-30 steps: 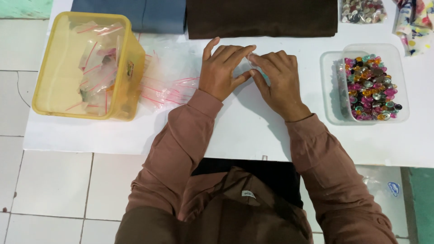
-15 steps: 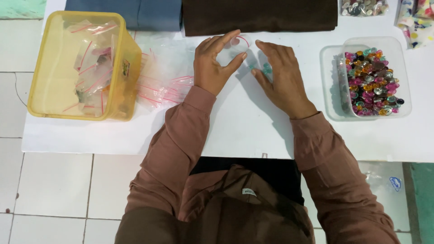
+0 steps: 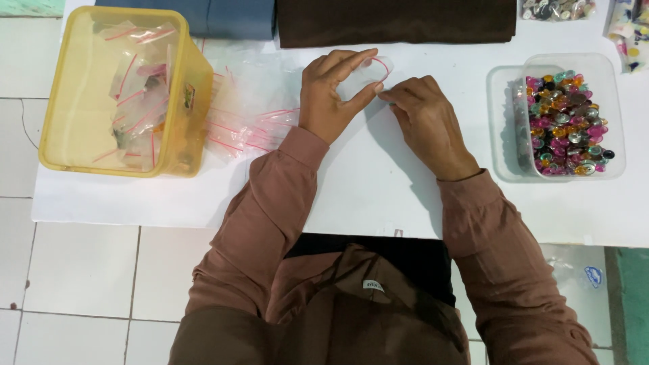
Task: Sorting small colorful beads and placing them into small plastic zip-lock bags
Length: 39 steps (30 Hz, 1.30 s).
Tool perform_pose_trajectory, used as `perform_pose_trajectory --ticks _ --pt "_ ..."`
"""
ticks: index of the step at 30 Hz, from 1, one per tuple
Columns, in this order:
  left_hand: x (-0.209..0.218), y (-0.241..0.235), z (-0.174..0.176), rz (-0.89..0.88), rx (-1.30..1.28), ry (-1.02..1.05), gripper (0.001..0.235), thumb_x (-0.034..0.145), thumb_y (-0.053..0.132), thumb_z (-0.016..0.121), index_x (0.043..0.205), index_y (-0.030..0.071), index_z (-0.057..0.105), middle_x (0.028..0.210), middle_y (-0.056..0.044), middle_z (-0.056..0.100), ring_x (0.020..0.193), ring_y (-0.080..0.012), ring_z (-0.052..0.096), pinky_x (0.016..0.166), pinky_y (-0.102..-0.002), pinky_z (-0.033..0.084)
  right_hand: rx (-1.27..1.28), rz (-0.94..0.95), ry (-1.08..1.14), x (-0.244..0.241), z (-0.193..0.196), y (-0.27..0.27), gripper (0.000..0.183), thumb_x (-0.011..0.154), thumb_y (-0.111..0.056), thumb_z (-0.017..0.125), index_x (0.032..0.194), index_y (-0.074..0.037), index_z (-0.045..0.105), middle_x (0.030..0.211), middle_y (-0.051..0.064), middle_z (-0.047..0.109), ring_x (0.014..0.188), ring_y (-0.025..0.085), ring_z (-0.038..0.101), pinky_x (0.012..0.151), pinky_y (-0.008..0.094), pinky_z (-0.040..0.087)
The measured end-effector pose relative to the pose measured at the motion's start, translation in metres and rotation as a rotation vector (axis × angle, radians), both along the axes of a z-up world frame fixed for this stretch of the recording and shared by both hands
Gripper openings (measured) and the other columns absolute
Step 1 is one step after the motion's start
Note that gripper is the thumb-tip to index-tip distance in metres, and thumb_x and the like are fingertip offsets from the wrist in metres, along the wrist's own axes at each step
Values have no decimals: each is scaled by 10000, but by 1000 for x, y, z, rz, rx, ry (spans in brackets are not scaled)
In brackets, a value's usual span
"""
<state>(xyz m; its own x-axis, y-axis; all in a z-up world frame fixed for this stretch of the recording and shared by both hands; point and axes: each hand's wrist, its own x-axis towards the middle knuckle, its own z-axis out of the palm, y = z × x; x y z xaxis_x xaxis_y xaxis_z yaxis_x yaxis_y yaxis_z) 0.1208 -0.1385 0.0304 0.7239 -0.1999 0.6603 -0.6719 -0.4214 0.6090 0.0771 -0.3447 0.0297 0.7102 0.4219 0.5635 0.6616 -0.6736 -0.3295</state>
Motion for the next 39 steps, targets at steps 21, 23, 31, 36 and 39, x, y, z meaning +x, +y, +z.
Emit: perform_pose_trajectory --ticks 21,23,31,36,39 --pt "-1 -3 -12 17 134 59 386 948 405 794 1302 308 672 1084 130 688 1055 -99 659 1126 -365 326 266 -71 198 -4 22 -4 256 957 199 679 1128 22 747 1067 142 715 868 224 671 786 304 563" --pt "-3 -3 -9 5 138 66 375 950 399 790 1294 303 678 1074 136 693 1050 -93 653 1128 -364 320 287 -74 160 -5 24 -5 248 959 208 698 1132 36 743 1077 159 708 891 243 677 790 316 572" --pt "0 -8 -20 -13 227 -5 410 929 454 791 1293 296 692 1045 109 699 1009 -110 657 1104 -380 327 315 64 -216 -12 51 5 117 1041 195 703 1108 99 691 1098 237 721 1067 396 707 935 454 585" --pt "3 -11 -30 -127 52 13 498 881 343 870 1337 272 682 1033 56 718 976 -184 679 1142 -510 328 284 113 -237 -12 52 11 207 991 198 656 1116 58 742 1087 208 737 968 390 714 790 457 619" --pt "5 -12 -35 -135 60 5 475 873 360 872 1300 241 702 1013 38 721 954 -204 685 1126 -513 342 288 118 -234 -12 52 10 247 989 207 636 1151 50 736 1114 207 742 998 392 721 818 465 616"
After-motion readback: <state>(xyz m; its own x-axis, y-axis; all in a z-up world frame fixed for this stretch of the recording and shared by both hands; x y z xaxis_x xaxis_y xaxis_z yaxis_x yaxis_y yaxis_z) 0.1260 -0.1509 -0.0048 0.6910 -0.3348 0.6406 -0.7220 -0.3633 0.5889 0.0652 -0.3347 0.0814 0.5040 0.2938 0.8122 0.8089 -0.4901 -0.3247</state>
